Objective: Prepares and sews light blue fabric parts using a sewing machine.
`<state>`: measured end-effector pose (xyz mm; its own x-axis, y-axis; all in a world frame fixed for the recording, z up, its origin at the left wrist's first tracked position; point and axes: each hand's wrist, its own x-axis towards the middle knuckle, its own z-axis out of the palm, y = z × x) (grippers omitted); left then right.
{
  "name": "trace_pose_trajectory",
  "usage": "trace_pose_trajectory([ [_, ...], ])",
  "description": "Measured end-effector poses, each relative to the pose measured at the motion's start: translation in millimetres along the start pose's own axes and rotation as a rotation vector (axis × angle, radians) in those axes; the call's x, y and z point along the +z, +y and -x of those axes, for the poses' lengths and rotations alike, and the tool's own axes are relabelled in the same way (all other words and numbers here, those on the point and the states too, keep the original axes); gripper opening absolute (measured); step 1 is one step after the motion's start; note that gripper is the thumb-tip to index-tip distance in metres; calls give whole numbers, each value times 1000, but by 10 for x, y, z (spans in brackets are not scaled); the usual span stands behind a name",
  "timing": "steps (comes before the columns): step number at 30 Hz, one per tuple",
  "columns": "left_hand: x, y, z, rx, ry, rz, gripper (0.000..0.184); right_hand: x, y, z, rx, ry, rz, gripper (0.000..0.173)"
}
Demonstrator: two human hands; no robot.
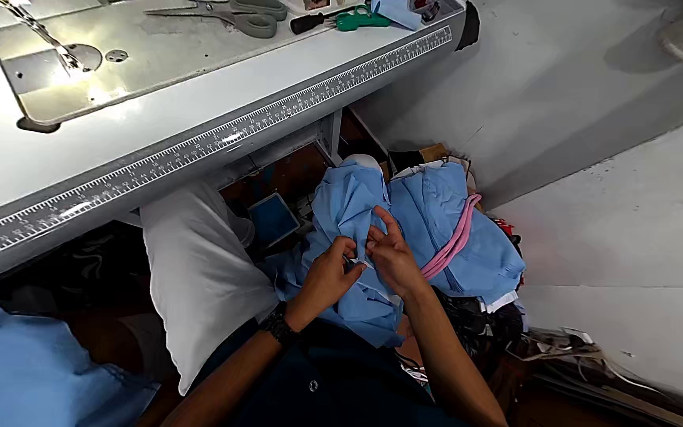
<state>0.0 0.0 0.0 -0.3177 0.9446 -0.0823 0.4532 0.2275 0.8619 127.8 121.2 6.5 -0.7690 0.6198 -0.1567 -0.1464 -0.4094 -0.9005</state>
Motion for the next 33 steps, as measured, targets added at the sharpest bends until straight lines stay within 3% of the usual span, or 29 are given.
trace_pose_trajectory([
  [4, 54, 8, -47, -9, -90, -88, 37, -113, -39, -103, -132, 225, -203, 79],
  [6, 62, 11, -26, 3, -99, -86, 34, -226, -116, -128, -201, 264, -181, 66],
  [8, 58, -2, 0, 18, -95, -63, 33, -323, -156, -128, -245, 333, 0, 37],
  [10, 58, -22, 11, 33, -79, -66, 31, -410, -187, -72, -262, 345, 228, 23],
  [17, 46, 10, 41, 12, -107, -135, 35, -871, -210, 273, -147, 661, 470, 14],
  [19, 34, -12, 66, -9, -85, -110, 35, -833, -133, 395, -193, 553, 609, 25],
  [22, 6, -37, 105, -30, -51, -47, 31, -480, 5, 546, -301, 219, 989, 52],
  [23, -3, -33, 107, -35, -56, -40, 28, -378, 72, 510, -369, 170, 1113, 53],
  [26, -21, -11, 146, -15, -74, -56, 17, -330, 173, 228, -575, 152, 1142, 27],
  [29, -68, -22, 223, 8, -72, -3, 13, -407, -72, 63, -523, 143, 1089, 28],
  [33, -38, -105, 160, 3, -65, 64, 12, -533, -240, 50, -469, 303, 1286, 17],
])
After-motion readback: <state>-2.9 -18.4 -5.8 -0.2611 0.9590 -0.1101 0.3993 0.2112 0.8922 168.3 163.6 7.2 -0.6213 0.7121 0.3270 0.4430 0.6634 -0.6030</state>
